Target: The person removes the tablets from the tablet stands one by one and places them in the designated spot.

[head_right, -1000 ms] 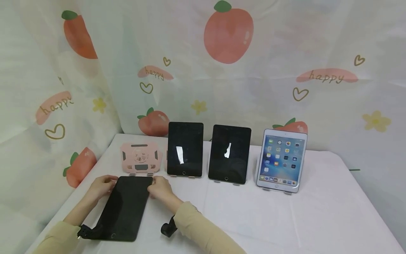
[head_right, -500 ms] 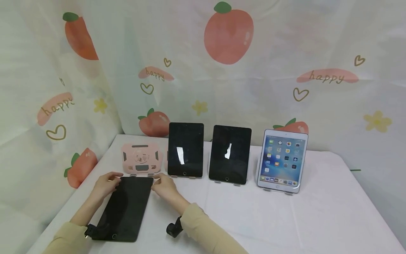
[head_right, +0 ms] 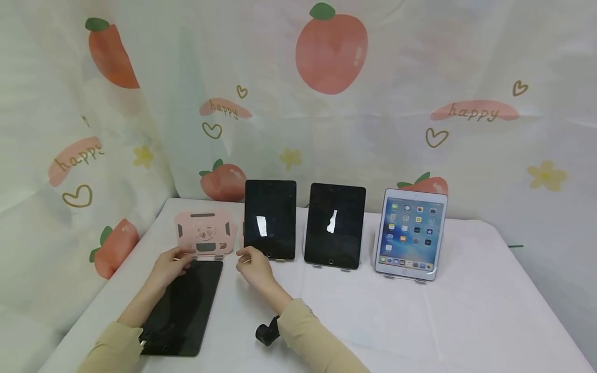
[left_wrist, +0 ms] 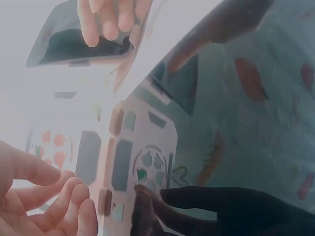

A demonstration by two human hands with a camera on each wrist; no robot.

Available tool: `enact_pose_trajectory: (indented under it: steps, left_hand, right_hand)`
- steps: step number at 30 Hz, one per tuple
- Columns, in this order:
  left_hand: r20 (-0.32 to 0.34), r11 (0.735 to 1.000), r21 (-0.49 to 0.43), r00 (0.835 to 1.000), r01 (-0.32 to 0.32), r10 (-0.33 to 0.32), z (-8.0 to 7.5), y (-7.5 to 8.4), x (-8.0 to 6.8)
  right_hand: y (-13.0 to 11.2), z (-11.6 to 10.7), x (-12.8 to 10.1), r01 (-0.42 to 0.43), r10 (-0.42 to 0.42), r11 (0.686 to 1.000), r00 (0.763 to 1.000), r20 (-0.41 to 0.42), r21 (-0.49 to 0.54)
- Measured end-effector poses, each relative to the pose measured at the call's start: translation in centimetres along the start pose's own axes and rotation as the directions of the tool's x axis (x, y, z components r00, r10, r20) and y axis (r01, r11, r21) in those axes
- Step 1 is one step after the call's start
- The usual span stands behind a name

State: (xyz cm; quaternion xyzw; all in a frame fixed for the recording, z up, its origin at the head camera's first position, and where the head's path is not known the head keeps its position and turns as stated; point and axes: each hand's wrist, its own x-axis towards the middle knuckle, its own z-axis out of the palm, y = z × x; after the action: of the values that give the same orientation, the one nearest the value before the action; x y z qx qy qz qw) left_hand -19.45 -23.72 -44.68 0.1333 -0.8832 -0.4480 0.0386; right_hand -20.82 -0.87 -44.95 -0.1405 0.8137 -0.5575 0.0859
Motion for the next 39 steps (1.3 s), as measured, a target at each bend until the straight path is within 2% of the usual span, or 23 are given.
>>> enact_pose_trajectory:
  steps: [6,14,18,25,28,34,39]
  left_hand:
    - [0.013,0.999,-0.006,0.999,-0.040,0.040,0.9,1.1,0.2]
    - [0.062,0.995,-0.027,0.993,-0.096,0.098,1.6,2.8,0.4]
    - [0.080,0.993,-0.028,0.990,-0.118,0.120,1.6,4.0,0.6]
    - [0.058,0.981,0.007,0.979,-0.194,0.193,1.5,6.2,1.5]
    - [0.079,0.980,0.006,0.977,-0.200,0.199,1.6,7.0,1.9]
    - [0.120,0.978,-0.073,0.972,-0.195,0.202,1.9,8.6,2.8]
    - [0.116,0.976,-0.042,0.969,-0.216,0.219,2.5,9.9,3.7]
  right_hand:
    - [0.5,-1.5,0.0,0.022,-0.025,0.999,0.997,-0.077,-0.031]
    - [1.2,-3.7,0.3,0.042,-0.048,0.998,0.985,-0.164,-0.044]
    - [1.2,-4.7,0.5,0.021,-0.026,0.999,0.979,-0.205,-0.026]
    - [1.0,-6.4,0.7,-0.011,0.002,0.999,0.963,-0.269,-0.033]
    - [0.8,-7.2,0.8,-0.031,0.019,0.999,0.957,-0.290,-0.038]
    - [0.0,-8.9,1.0,-0.035,0.020,0.998,0.947,-0.321,-0.043]
    - [-0.6,-10.2,1.4,-0.035,0.007,0.996,0.941,-0.339,-0.079]
